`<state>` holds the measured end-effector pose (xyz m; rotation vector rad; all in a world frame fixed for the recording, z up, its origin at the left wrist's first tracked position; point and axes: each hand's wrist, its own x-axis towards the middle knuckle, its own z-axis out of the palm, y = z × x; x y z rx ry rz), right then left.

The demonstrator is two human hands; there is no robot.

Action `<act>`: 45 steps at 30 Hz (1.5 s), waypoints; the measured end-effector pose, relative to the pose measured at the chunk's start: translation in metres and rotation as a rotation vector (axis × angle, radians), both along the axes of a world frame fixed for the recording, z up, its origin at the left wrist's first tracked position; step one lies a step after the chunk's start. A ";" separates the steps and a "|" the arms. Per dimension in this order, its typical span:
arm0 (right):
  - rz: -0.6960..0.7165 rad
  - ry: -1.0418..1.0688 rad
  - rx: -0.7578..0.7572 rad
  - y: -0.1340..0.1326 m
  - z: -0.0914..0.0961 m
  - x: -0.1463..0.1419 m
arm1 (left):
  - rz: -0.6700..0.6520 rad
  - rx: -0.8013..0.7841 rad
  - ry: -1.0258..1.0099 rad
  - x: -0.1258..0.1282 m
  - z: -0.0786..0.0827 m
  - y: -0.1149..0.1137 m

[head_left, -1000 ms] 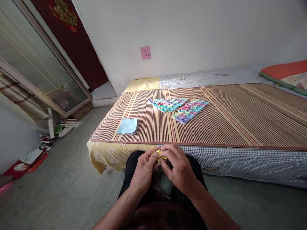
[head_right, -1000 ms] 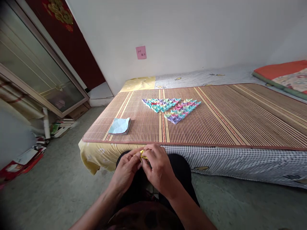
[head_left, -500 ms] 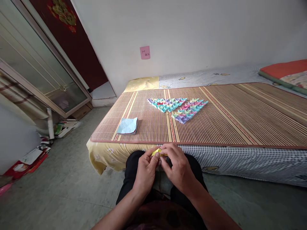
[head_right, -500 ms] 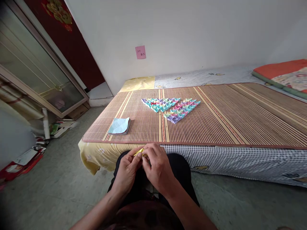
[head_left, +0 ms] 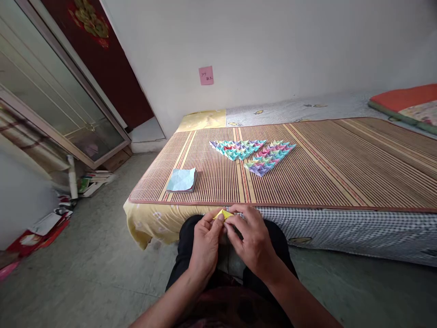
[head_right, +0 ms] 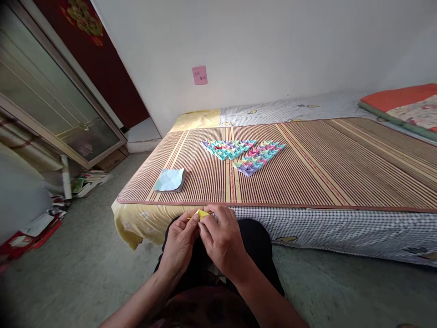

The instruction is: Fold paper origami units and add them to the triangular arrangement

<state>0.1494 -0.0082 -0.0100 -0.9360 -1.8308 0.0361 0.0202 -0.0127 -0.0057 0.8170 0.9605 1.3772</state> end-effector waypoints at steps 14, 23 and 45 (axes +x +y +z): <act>-0.089 -0.174 0.074 -0.001 -0.003 -0.004 | -0.021 0.003 -0.024 0.001 -0.003 0.000; -0.121 -0.214 0.011 -0.002 -0.005 -0.004 | 0.093 -0.030 -0.072 -0.001 -0.007 0.001; -0.068 -0.080 -0.079 0.003 -0.008 -0.006 | 0.085 -0.040 -0.109 0.000 -0.006 0.002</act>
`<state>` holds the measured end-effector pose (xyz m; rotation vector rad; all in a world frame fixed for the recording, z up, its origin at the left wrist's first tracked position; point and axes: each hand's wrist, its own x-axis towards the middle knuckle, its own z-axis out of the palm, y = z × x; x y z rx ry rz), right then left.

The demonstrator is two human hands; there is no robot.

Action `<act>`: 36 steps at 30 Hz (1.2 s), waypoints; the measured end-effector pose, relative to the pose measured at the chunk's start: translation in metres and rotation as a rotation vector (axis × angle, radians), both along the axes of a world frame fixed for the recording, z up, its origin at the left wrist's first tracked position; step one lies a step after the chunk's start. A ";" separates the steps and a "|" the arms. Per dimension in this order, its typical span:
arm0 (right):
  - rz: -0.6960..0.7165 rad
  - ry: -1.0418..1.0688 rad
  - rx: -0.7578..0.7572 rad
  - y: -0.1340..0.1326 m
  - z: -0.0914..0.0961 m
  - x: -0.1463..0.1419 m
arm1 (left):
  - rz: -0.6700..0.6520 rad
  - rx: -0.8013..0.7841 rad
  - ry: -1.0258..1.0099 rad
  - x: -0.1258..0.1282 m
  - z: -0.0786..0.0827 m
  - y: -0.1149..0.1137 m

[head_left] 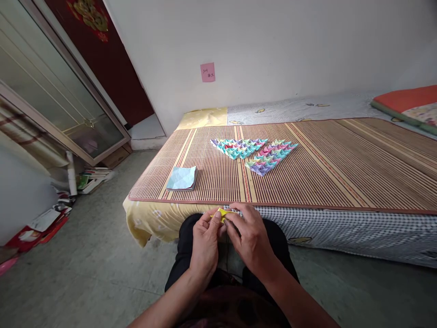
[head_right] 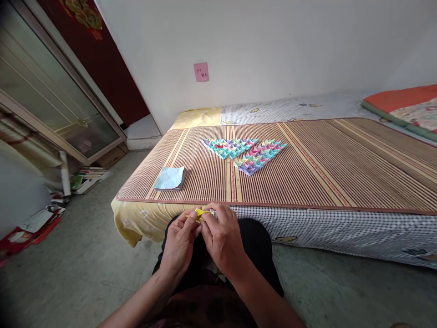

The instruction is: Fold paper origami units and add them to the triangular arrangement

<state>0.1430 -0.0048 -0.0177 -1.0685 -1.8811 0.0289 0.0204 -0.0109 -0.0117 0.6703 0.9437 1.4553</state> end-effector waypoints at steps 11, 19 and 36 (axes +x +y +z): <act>0.088 0.065 -0.019 0.001 0.000 0.004 | 0.010 -0.006 0.001 0.000 0.002 -0.001; -0.022 0.053 0.049 0.001 -0.001 0.002 | 0.022 -0.012 -0.001 0.001 0.002 0.000; -0.039 -0.008 0.044 0.000 0.001 0.002 | 0.001 -0.014 0.022 0.003 0.002 0.000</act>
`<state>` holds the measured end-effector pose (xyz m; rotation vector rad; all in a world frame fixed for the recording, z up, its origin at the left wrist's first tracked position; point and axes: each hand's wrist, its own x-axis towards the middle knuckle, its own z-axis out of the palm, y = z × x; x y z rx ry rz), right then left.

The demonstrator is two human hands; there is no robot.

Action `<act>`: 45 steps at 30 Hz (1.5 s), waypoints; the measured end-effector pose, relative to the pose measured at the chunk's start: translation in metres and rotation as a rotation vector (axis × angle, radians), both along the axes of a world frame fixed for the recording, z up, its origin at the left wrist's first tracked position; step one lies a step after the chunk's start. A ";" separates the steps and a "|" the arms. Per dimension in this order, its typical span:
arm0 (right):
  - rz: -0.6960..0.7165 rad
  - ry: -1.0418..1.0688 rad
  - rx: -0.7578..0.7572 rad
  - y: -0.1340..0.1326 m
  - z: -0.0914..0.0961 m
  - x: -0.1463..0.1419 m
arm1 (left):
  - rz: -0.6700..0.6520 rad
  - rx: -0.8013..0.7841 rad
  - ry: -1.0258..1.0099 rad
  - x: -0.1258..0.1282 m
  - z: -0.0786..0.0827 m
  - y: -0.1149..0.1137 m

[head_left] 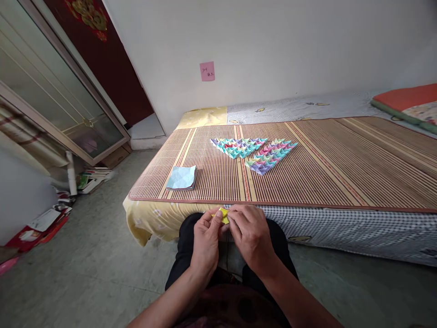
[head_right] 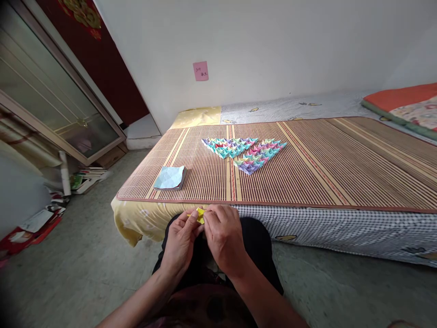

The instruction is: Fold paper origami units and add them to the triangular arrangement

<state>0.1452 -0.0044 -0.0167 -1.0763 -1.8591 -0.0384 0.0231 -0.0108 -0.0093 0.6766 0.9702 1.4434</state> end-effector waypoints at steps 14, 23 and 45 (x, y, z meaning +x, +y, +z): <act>-0.051 -0.027 -0.043 0.001 0.000 0.002 | -0.059 -0.004 0.097 0.002 0.002 0.000; 0.023 -0.019 -0.081 0.006 -0.003 0.003 | -0.083 -0.006 0.136 0.001 -0.001 0.000; 0.211 0.104 -0.144 0.012 -0.011 0.008 | -0.234 0.046 0.090 0.001 -0.004 -0.008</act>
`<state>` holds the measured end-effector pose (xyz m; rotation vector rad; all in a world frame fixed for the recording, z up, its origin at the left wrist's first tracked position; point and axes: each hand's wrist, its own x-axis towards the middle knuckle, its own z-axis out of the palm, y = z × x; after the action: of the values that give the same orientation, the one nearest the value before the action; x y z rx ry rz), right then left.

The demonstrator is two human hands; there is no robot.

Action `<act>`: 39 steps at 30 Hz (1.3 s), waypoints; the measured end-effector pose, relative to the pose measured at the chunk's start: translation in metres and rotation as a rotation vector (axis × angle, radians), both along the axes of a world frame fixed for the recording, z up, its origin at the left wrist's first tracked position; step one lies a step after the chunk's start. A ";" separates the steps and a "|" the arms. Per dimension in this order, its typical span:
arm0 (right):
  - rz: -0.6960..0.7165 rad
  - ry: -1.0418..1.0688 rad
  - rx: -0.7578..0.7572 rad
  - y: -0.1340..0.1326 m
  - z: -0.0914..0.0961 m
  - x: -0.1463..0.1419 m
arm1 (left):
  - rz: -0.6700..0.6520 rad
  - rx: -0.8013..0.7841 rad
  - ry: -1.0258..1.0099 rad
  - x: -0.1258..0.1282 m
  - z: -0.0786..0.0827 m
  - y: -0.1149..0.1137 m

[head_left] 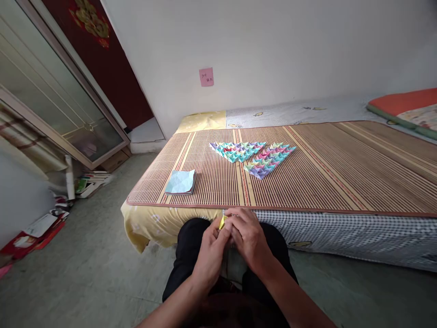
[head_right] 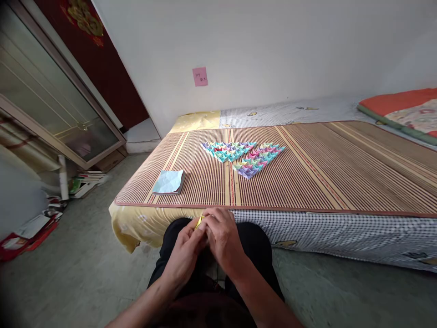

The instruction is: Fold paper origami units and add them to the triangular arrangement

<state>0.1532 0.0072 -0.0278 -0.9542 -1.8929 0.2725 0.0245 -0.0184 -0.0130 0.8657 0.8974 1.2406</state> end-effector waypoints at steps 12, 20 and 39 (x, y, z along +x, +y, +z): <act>0.037 -0.069 0.045 0.001 -0.014 -0.008 | -0.010 -0.641 -0.668 -0.008 -0.003 0.014; 0.038 -0.119 0.100 0.000 -0.027 -0.018 | 0.089 -0.720 -0.743 -0.011 -0.008 0.019; 0.070 -0.154 0.064 -0.001 -0.031 -0.022 | 0.038 -0.727 -0.708 -0.018 -0.020 0.023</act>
<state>0.1307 0.0062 -0.0585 -0.8887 -2.0661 0.1831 0.0069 0.0042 -0.0327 -0.1752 0.6907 1.0206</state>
